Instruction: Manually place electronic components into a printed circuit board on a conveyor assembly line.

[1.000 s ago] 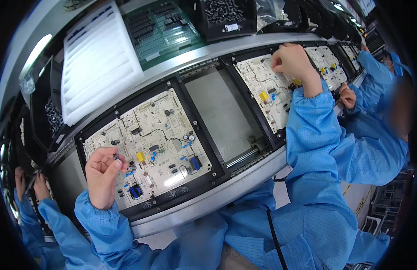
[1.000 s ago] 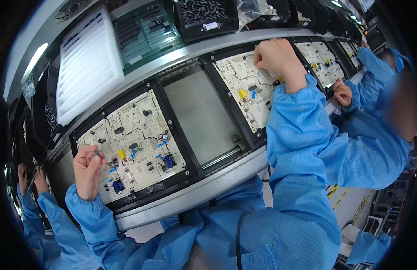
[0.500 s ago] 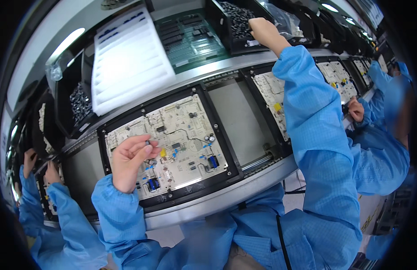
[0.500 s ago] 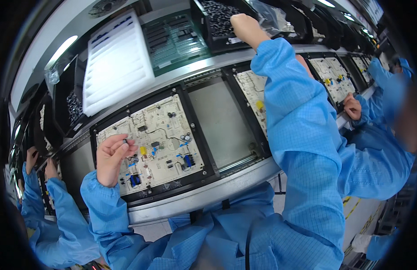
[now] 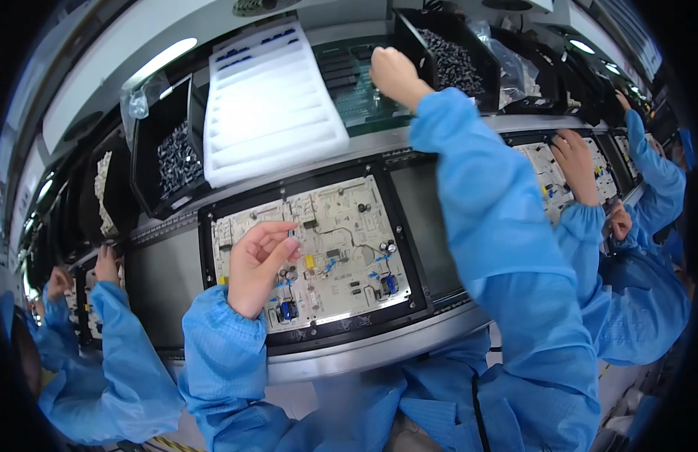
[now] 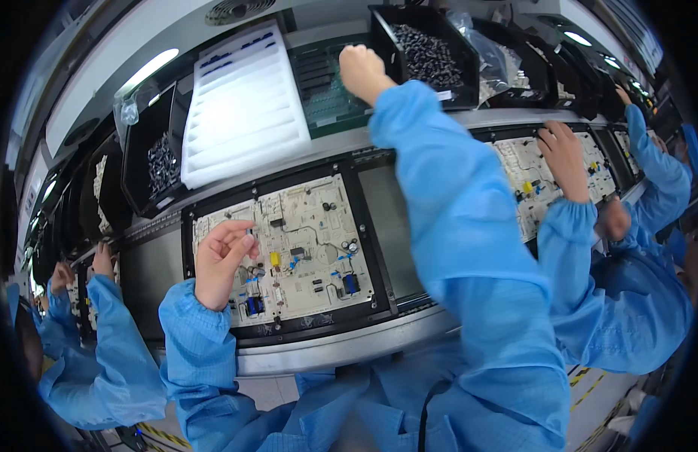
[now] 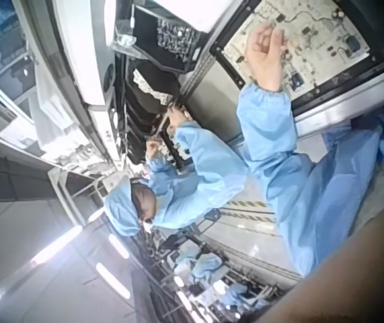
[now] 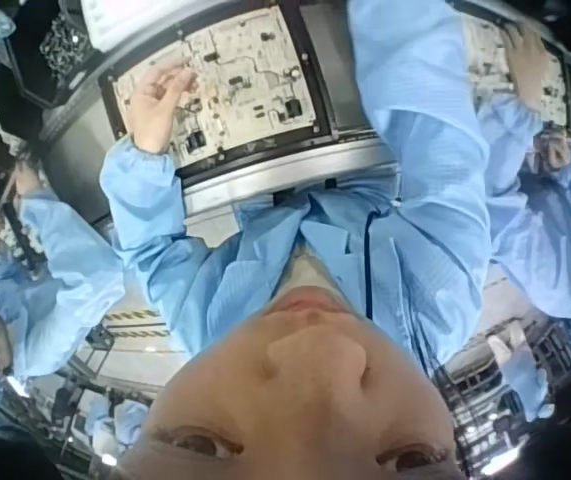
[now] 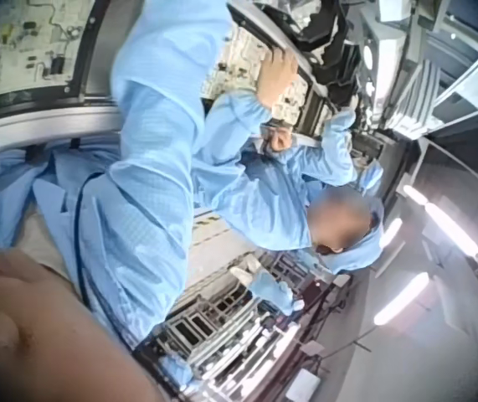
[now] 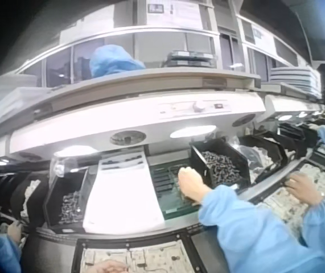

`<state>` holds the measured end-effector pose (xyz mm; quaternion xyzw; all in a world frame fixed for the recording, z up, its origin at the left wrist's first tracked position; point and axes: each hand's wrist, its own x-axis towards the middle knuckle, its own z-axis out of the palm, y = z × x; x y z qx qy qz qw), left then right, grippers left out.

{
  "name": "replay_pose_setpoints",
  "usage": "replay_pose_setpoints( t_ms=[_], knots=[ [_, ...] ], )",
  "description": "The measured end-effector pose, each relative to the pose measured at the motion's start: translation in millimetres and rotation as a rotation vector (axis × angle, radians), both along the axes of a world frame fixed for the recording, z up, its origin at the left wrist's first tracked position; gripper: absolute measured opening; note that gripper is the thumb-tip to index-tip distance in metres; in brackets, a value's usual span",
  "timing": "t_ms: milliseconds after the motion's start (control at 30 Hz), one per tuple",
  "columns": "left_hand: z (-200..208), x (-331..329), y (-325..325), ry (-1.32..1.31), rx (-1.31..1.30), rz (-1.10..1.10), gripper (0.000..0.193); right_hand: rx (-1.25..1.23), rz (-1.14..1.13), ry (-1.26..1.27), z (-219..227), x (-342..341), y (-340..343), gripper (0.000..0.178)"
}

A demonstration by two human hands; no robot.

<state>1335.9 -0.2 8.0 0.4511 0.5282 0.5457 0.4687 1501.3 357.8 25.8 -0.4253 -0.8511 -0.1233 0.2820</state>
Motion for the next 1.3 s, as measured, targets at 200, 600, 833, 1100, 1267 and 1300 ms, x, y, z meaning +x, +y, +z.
replay_pose_setpoints(
  t_ms=[200,600,833,1100,1267,1300],
  knots=[
    [0,3,-6,0.036,0.027,0.043,0.022,-0.069,-0.34,-0.05,-16,-46,-4,0.023],
    [1,16,3,0.111,0.04,-0.011,0.02,-0.07,0.286,-0.011,28,26,-21,0.013],
    [6,17,1,0.117,0.017,0.03,0.02,-0.455,0.541,-0.091,62,184,-108,0.013],
    [16,45,6,0.126,-0.002,0.003,0.019,-0.934,0.49,0.002,-11,233,-92,0.016],
    [15,55,6,0.131,-0.066,0.006,0.02,-0.919,0.505,-0.01,-17,231,-88,0.016],
    [14,55,6,0.123,-0.061,-0.003,0.02,-0.921,0.508,-0.006,-17,231,-88,0.016]
  ],
)
